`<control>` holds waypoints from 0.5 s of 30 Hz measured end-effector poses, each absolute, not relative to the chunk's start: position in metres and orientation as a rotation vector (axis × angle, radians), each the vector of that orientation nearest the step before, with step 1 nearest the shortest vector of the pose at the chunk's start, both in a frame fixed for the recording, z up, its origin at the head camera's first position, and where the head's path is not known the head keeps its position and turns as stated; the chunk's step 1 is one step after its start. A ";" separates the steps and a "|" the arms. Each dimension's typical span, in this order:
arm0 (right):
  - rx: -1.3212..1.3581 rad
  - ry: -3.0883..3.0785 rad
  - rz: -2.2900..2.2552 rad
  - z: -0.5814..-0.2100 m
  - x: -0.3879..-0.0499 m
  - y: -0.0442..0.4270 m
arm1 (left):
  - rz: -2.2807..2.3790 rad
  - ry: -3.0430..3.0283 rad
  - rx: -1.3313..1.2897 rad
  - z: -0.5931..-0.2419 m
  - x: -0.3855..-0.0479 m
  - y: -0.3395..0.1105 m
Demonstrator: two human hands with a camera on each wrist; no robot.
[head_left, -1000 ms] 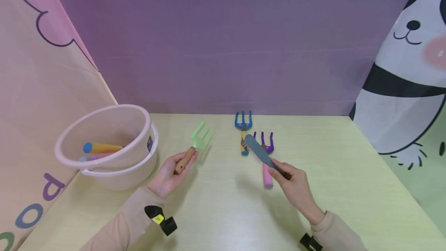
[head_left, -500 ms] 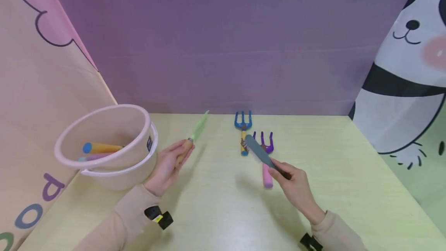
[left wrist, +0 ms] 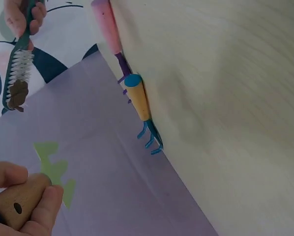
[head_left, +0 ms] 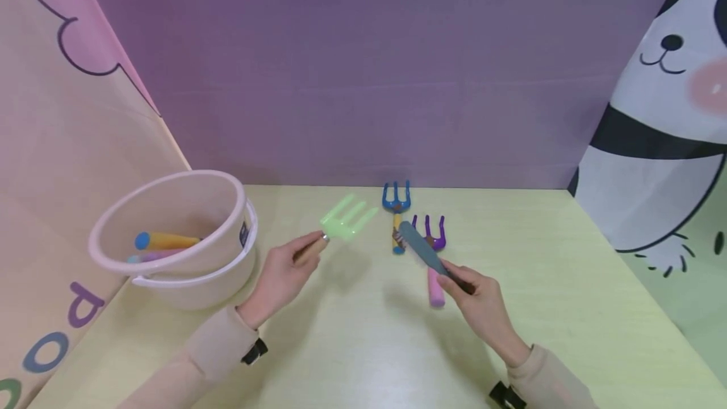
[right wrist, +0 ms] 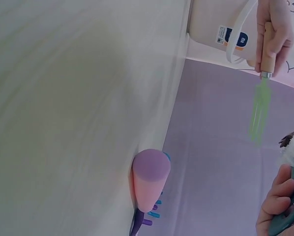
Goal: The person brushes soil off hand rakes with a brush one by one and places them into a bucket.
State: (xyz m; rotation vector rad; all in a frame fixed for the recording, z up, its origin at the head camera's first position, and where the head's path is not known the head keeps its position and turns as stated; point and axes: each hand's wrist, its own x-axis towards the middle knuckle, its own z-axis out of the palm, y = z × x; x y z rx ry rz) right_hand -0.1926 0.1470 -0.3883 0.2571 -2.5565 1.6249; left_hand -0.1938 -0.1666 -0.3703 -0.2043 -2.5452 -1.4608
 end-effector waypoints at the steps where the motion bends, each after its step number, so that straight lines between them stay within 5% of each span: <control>1: 0.259 -2.557 1.626 -0.388 -0.193 0.147 | -1.395 -2.559 -0.242 -0.371 -0.193 -0.167; 15: 0.244 -2.550 1.612 -0.389 -0.191 0.148 | -1.248 -2.657 -0.480 -0.376 -0.188 -0.173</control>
